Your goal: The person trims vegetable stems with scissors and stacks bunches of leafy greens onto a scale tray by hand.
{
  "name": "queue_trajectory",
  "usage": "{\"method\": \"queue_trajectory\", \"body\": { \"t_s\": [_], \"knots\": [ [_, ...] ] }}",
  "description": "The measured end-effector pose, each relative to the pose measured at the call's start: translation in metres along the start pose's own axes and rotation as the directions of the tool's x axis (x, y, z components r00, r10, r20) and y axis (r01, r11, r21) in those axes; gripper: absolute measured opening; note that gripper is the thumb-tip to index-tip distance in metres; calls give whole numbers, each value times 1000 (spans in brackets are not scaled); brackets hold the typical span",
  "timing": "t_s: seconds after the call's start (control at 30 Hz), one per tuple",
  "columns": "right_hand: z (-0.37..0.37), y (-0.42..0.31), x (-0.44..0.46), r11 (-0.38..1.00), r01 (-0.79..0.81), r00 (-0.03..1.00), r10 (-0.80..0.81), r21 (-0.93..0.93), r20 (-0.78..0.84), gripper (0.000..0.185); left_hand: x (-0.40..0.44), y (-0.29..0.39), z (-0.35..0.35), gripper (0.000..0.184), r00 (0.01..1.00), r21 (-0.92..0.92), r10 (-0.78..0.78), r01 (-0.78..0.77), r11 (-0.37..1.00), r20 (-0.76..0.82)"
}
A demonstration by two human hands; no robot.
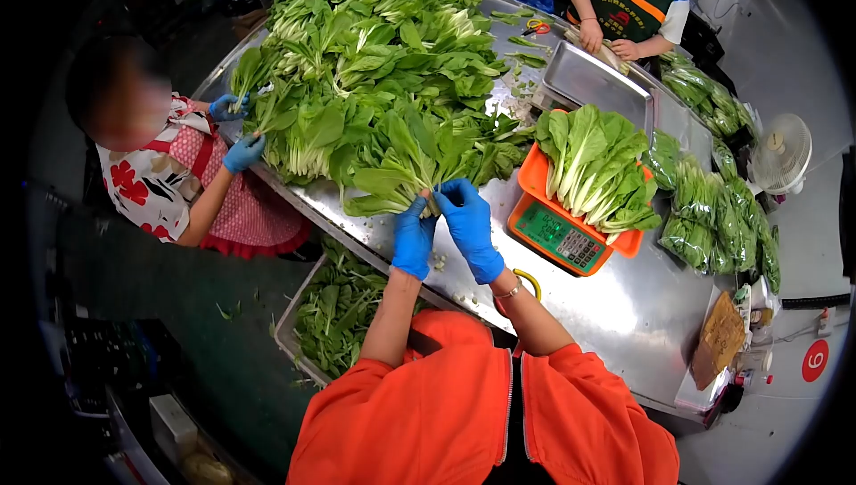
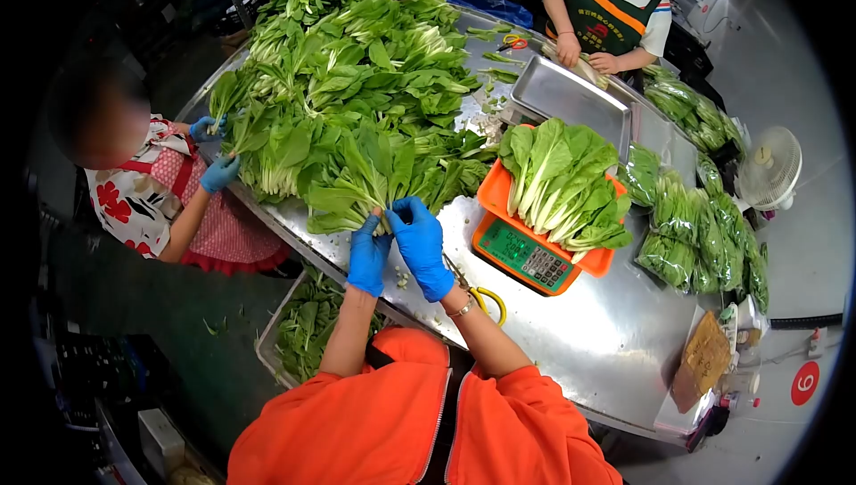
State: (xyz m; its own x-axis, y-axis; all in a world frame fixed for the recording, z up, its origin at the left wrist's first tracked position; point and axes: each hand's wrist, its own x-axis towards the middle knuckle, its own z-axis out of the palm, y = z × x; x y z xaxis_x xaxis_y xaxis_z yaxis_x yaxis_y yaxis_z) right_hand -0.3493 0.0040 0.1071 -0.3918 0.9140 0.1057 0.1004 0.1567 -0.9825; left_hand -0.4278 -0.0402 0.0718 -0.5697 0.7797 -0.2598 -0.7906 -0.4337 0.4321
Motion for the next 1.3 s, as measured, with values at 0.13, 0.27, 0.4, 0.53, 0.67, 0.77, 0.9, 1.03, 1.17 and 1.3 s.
{"method": "queue_trajectory", "body": {
  "t_s": [0.13,0.27,0.4,0.53,0.67,0.77,0.9,1.03,1.17,1.3],
  "knots": [
    [-2,-1,0,996,34,999,-33,-82,15,12,3,-1,-3,23,1000,95,4,-4,995,0],
    [2,14,-1,964,104,994,-90,246,-67,10,9,4,7,19,994,-14,-81,82,997,77],
    [-20,-20,-22,933,-26,997,52,359,-63,7,23,18,4,14,996,-242,-68,78,967,50],
    [-49,31,-44,924,262,528,104,-278,843,37,13,33,15,21,999,51,22,-23,998,27],
    [-54,-11,-12,945,-186,890,278,-271,361,64,7,23,23,30,992,523,119,-116,844,27],
    [-38,2,25,994,-79,950,99,-79,297,85,42,0,-3,35,952,713,87,-278,644,292],
    [-23,-2,43,970,-154,962,104,190,252,82,76,-40,-28,45,795,748,106,-600,282,598],
    [-21,2,43,966,-51,963,-20,255,269,55,78,-51,-27,34,625,603,95,-687,-405,775],
    [-31,30,51,802,-303,949,205,515,239,32,26,-37,29,64,826,756,84,-462,-464,557],
    [-41,13,43,530,-411,911,262,741,318,22,3,4,42,59,802,800,0,-596,71,597]
  ]
}}
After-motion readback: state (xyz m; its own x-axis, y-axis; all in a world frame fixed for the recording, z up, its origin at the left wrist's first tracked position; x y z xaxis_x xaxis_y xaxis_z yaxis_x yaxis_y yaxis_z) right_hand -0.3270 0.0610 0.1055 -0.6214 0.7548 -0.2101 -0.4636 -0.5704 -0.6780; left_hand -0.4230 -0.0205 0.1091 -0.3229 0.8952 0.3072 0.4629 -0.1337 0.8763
